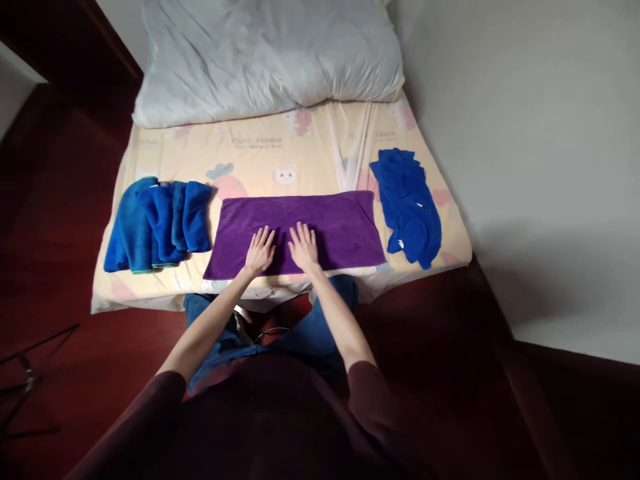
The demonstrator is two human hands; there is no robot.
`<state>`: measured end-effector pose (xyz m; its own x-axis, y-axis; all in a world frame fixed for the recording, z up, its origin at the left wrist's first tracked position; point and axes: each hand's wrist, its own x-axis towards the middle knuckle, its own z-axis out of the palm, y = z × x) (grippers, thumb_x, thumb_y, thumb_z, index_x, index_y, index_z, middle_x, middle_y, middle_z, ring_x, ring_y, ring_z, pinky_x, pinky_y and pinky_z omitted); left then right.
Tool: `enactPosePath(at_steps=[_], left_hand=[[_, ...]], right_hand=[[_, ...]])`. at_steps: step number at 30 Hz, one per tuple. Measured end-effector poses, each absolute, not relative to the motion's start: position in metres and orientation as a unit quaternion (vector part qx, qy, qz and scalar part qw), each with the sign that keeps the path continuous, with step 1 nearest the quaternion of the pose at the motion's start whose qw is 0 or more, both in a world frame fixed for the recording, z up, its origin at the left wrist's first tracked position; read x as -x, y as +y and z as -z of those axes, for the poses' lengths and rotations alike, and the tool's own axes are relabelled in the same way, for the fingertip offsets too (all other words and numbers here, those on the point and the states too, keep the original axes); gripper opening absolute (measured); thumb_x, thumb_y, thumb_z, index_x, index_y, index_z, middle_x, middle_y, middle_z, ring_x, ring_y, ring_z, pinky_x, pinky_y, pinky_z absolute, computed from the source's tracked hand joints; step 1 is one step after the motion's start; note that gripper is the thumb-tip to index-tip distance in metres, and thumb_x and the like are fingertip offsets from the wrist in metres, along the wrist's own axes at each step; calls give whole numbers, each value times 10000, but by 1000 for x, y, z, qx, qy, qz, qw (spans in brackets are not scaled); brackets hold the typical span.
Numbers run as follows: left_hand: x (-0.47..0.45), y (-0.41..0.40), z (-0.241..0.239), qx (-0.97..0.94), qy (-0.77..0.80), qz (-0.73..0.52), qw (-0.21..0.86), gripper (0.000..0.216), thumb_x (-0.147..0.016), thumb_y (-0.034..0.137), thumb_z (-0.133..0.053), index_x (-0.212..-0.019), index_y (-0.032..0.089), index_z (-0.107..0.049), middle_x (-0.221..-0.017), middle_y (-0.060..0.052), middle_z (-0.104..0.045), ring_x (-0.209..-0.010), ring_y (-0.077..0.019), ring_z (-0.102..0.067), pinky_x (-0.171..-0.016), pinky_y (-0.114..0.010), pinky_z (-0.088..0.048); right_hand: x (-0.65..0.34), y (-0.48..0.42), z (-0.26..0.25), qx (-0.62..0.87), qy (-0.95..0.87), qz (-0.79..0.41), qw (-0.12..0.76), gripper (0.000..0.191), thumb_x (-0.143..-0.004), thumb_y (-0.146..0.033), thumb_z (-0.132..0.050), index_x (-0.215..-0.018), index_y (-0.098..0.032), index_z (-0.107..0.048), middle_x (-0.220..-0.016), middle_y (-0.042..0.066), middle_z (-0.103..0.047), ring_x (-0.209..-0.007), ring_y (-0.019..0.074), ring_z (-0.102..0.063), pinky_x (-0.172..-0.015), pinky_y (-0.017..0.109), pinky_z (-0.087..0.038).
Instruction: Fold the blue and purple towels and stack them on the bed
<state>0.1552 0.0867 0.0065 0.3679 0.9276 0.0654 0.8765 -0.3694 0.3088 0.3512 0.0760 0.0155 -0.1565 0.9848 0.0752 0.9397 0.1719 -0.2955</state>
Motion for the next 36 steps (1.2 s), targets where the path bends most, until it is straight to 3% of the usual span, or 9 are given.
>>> enactPosePath(at_steps=[7, 16, 20, 27, 36], left_hand=[[-165, 77, 31, -821, 541, -132, 122, 598, -1041, 291, -291, -1602, 103, -378, -1709, -124, -240, -1609, -276, -133, -1307, -527, -152], [-159, 79, 33, -810, 546, -163, 136, 609, -1039, 355, -321, -1605, 140, -387, -1710, -103, -243, -1604, -273, -166, -1306, -528, -148], [-132, 81, 31, -784, 579, -175, 143, 635, -1033, 419, -351, -1606, 148, -391, -1714, -110, -234, -1605, -291, -157, -1306, -543, -121], [-64, 80, 24, -719, 661, -183, 114, 679, -1025, 461, -341, -1615, 127, -363, -1717, -140, -219, -1606, -318, -134, -1295, -556, -96], [-43, 78, 11, -683, 707, -159, 97, 706, -1005, 452, -340, -1617, 101, -340, -1705, -187, -223, -1599, -320, -160, -1254, -563, -220]], right_hand=[[-299, 67, 18, 637, -748, -145, 115, 578, -1059, -270, -337, -1620, -134, -367, -1722, 86, -215, -1615, 265, -122, -1311, 533, -58], [-320, 69, 19, 617, -766, -132, 124, 580, -1074, -361, -356, -1625, -178, -361, -1728, 66, -205, -1611, 235, -151, -1318, 498, -77], [-367, 73, 27, 632, -757, -106, 128, 628, -1079, -463, -329, -1629, -162, -351, -1725, 76, -217, -1609, 234, -161, -1318, 479, -87], [-497, 71, 37, 750, -650, -74, 95, 679, -1068, -466, -279, -1635, -95, -311, -1721, 126, -217, -1607, 244, -168, -1310, 481, -103], [-585, 52, 38, 821, -563, -37, 86, 702, -1054, -431, -249, -1621, -18, -283, -1687, 220, -268, -1594, 262, -210, -1287, 531, -177]])
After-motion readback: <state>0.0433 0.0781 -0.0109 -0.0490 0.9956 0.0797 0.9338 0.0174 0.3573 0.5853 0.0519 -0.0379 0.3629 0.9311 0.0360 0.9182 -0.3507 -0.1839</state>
